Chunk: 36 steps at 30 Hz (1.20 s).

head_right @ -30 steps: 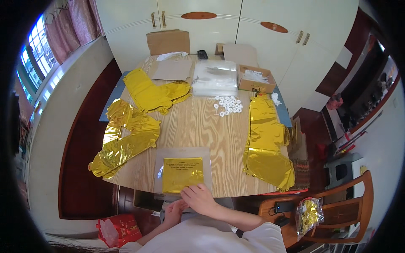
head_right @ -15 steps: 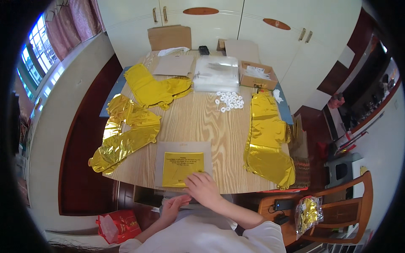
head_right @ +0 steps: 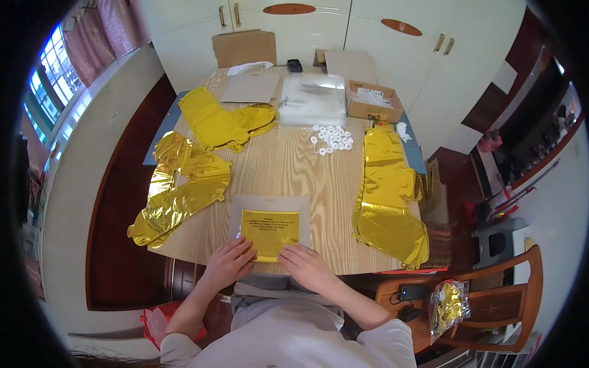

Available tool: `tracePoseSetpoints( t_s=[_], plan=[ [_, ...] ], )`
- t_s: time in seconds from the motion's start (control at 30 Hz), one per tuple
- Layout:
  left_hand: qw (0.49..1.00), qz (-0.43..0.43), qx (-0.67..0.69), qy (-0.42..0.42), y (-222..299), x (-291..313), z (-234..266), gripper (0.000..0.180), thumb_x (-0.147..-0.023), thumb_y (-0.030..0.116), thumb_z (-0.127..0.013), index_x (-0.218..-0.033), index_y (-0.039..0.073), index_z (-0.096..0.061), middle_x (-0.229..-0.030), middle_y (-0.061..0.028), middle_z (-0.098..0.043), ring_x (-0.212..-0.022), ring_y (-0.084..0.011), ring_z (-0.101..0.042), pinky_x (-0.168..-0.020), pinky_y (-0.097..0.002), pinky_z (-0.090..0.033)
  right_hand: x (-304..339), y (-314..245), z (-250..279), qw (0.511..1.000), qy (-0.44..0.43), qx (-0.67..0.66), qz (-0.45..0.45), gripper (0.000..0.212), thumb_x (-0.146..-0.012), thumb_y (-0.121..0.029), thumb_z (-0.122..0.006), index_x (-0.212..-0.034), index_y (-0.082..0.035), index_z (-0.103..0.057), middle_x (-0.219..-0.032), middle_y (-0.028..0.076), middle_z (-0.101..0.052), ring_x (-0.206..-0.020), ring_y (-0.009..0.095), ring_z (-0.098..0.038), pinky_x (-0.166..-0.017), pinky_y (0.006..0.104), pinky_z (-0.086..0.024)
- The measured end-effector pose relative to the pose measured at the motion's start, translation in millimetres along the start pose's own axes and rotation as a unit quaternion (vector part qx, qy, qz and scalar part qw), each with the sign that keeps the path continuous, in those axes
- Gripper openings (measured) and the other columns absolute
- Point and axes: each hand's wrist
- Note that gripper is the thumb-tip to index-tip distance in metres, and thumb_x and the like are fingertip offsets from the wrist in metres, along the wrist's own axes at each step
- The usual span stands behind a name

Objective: Folding and organizing gold foil balloons for packaging on a table.

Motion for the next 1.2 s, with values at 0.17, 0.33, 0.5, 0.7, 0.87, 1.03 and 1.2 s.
tracePoseSetpoints(
  t_s=[0.17,0.33,0.5,0.7,0.87,1.03,1.2],
  plan=[
    [0.994,-0.073,-0.077,-0.037,-12.9,-4.5,-0.6,0.032,-0.080,0.020,-0.072,-0.109,0.008,-0.066,-0.114,-0.0095,-0.065,-0.112,-0.0266,-0.063,-0.089,-0.0380,-0.054,4.2,5.5,2.9,0.999,-0.004,0.036,0.003,0.031,-0.083,-0.014,-0.060,-0.112,-0.004,-0.066,-0.118,0.010,-0.064,-0.116,0.026,-0.059,-0.100,0.0391,-0.050],
    [0.994,-0.080,-0.065,-0.030,-16.1,-14.3,2.8,0.032,-0.079,0.021,-0.072,-0.108,0.009,-0.066,-0.112,-0.0076,-0.065,-0.107,-0.0232,-0.065,-0.075,-0.0326,-0.058,2.4,15.1,3.6,0.999,-0.012,0.036,0.006,0.031,-0.083,-0.014,-0.060,-0.112,-0.004,-0.066,-0.118,0.010,-0.064,-0.116,0.026,-0.060,-0.095,0.0369,-0.053],
    [0.992,-0.095,-0.084,-0.019,-16.0,-20.2,1.9,0.032,-0.078,0.021,-0.073,-0.107,0.010,-0.067,-0.109,-0.0044,-0.067,-0.102,-0.0204,-0.067,-0.069,-0.0314,-0.058,-2.2,19.2,10.6,0.997,-0.021,0.068,0.038,0.031,-0.083,-0.015,-0.060,-0.111,-0.003,-0.066,-0.116,0.010,-0.065,-0.113,0.025,-0.062,-0.090,0.0355,-0.054],
    [0.987,-0.119,-0.103,-0.011,-12.7,-31.0,-1.4,0.030,-0.078,0.018,-0.071,-0.106,0.009,-0.066,-0.108,-0.0057,-0.067,-0.100,-0.0213,-0.067,-0.068,-0.0313,-0.058,-16.5,16.7,15.0,0.992,-0.008,0.120,0.025,0.027,-0.079,-0.014,-0.060,-0.104,-0.005,-0.066,-0.105,0.006,-0.067,-0.101,0.021,-0.065,-0.079,0.0329,-0.056],
    [0.981,-0.104,-0.160,-0.026,-13.7,-41.1,-0.9,0.033,-0.080,0.018,-0.069,-0.110,0.006,-0.065,-0.106,-0.0086,-0.068,-0.099,-0.0216,-0.067,-0.067,-0.0305,-0.058,-23.5,29.3,13.6,0.996,0.004,0.094,-0.004,0.024,-0.078,-0.013,-0.064,-0.101,-0.008,-0.067,-0.099,0.004,-0.069,-0.093,0.021,-0.067,-0.075,0.0327,-0.056],
    [0.973,-0.084,-0.206,-0.057,-19.7,-61.9,9.3,0.035,-0.081,0.017,-0.065,-0.113,0.003,-0.062,-0.107,-0.0119,-0.068,-0.095,-0.0206,-0.069,-0.066,-0.0294,-0.058,-38.8,38.3,27.3,0.994,0.057,0.093,0.001,0.020,-0.077,-0.012,-0.061,-0.096,-0.008,-0.065,-0.088,0.003,-0.067,-0.083,0.019,-0.067,-0.065,0.0310,-0.055],
    [0.969,-0.077,-0.209,-0.102,-18.3,-94.2,40.8,0.030,-0.080,0.014,-0.060,-0.105,-0.003,-0.063,-0.095,-0.0129,-0.068,-0.082,-0.0196,-0.069,-0.055,-0.0293,-0.055,-58.6,44.9,54.9,0.989,0.064,0.132,-0.007,0.019,-0.077,-0.012,-0.060,-0.095,-0.008,-0.063,-0.084,0.003,-0.065,-0.078,0.018,-0.066,-0.060,0.0313,-0.054]
  ],
)
Point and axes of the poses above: each hand's wrist, its own x-axis away from the middle knuckle, its own z-axis out of the back of the hand, y = z × x
